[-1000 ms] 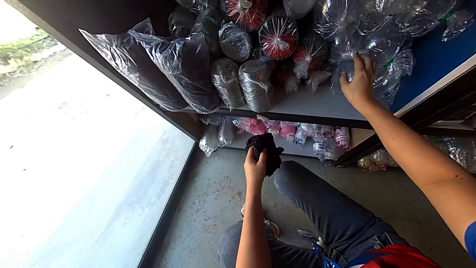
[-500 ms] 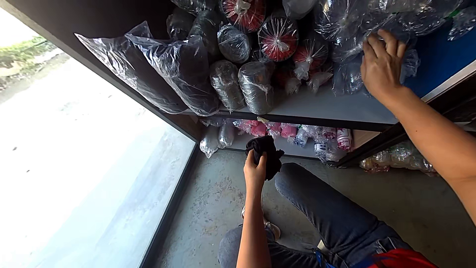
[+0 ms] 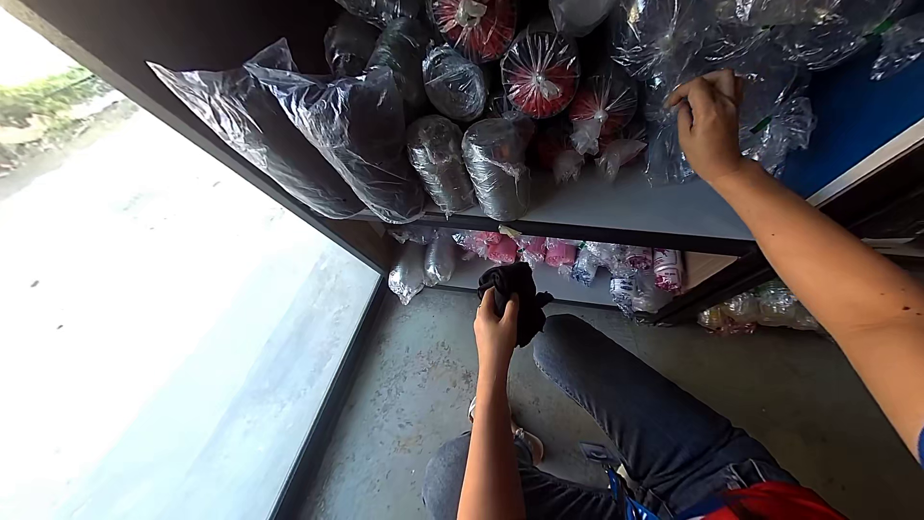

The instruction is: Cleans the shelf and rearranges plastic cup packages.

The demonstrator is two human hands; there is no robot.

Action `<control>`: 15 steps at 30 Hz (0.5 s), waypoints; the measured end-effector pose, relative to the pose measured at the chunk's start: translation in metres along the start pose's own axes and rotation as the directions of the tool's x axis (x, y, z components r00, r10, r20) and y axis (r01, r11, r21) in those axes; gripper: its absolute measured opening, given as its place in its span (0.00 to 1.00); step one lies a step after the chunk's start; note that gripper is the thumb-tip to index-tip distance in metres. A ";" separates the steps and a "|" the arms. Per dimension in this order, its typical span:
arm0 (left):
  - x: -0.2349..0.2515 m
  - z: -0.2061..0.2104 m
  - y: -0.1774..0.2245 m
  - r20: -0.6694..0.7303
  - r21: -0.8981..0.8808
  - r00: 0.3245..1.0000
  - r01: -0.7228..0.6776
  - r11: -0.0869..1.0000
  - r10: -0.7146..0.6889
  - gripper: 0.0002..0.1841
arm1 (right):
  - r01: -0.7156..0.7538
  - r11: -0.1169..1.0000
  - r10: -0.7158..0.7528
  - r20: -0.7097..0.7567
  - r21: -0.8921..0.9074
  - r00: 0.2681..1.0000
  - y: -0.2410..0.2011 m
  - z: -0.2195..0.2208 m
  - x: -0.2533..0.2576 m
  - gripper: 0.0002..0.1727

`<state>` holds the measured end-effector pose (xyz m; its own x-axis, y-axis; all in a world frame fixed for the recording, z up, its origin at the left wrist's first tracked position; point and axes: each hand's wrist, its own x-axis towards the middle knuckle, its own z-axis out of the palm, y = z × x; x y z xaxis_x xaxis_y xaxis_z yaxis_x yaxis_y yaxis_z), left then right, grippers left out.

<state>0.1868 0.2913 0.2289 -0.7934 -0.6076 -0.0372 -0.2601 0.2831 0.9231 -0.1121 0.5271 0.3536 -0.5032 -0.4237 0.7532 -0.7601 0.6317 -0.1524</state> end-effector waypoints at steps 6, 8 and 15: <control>-0.001 -0.002 0.001 -0.003 -0.006 1.000 0.002 1.000 -0.002 0.18 | 0.014 1.000 -0.014 0.171 -0.002 0.985 -0.005 -0.015 0.012 0.14; -0.001 -0.003 0.001 -0.007 -0.007 1.000 0.006 1.000 -0.006 0.18 | -0.060 0.998 0.054 0.150 0.036 0.987 -0.007 -0.020 0.009 0.16; -0.001 -0.005 0.002 -0.025 -0.014 1.000 0.002 1.000 -0.002 0.18 | -0.361 0.933 0.358 0.071 0.017 0.931 -0.012 -0.021 0.000 0.30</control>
<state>0.1896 0.2886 0.2321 -0.7786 -0.6268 -0.0296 -0.2539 0.2716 0.9283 -0.0941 0.5329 0.3691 -0.7702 -0.2143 0.6007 -0.5346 0.7306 -0.4248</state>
